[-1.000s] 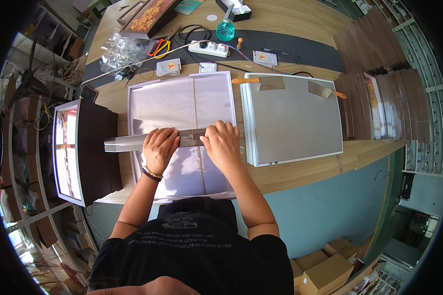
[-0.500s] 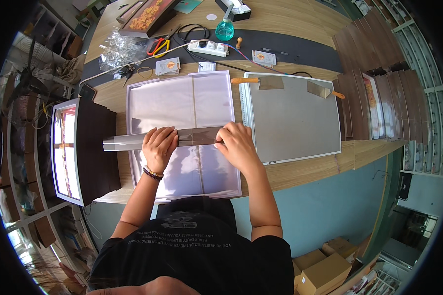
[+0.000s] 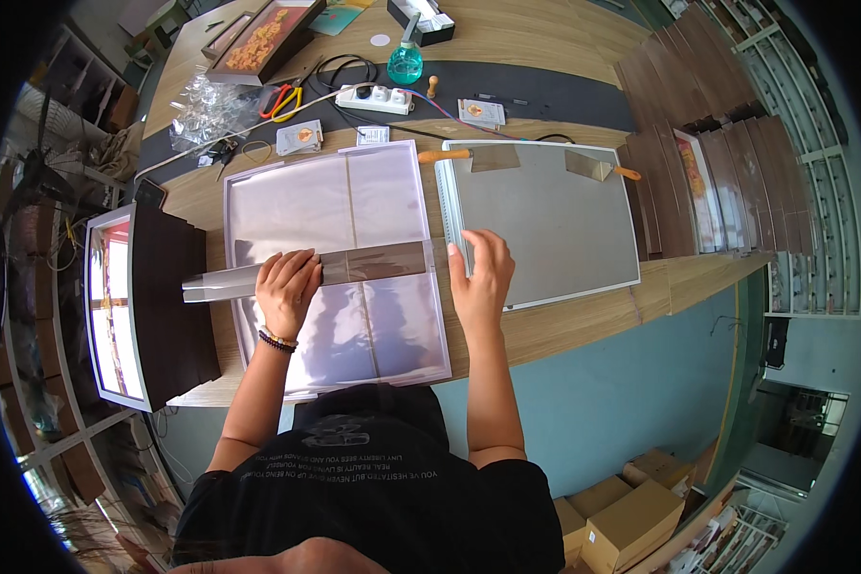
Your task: The person packages decorative gold-colored framed artworks by placing them into plastic sleeves, then into boxes.
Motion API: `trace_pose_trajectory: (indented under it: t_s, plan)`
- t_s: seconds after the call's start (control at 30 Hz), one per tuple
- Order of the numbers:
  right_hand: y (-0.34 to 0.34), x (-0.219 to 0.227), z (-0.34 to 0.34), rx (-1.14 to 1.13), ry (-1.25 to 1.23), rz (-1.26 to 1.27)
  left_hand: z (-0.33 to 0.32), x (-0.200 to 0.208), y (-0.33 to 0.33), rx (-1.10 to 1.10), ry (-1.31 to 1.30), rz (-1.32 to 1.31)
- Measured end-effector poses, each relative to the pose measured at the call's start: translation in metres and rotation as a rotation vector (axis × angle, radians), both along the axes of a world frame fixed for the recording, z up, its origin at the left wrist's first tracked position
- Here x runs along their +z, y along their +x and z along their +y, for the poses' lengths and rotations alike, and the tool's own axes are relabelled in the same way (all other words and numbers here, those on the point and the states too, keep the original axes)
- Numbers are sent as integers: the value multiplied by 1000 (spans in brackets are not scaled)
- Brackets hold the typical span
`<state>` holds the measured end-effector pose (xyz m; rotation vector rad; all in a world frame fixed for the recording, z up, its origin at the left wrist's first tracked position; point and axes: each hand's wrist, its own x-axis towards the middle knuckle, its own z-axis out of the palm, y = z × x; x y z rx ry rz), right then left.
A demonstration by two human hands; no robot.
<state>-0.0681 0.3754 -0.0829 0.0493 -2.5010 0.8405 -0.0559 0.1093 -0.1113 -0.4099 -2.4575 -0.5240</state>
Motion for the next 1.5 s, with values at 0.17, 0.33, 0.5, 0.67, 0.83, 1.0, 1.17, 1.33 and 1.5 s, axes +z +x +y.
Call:
trace_pose_trajectory:
  t_s: [0.17,0.33,0.5,0.67,0.83,1.0,1.17,1.33,1.5]
  plan:
    - [-5,-38,11,6,-733,-458,5,3,-3,-17,15,6]
    - [-25,-23,-9,233,-922,-764,-5,2,0,27,9,39]
    - [-23,-48,11,327,-1024,-712,5,-3,-3,-34,81,47]
    - [-28,-59,20,432,-1264,-738,3,-6,-1,-30,68,62]
    - [-32,-62,22,503,-1337,-767,3,-8,-1,-14,93,66]
    - [-27,-57,23,408,-1363,-757,8,-9,-3,-48,128,73]
    - [-19,-47,15,46,-545,-440,5,-4,-1,-6,99,51]
    - [0,0,-50,345,117,45,1,-10,-1,-15,62,72]
    - [3,-24,-71,374,300,-27,6,-11,-2,4,54,37]
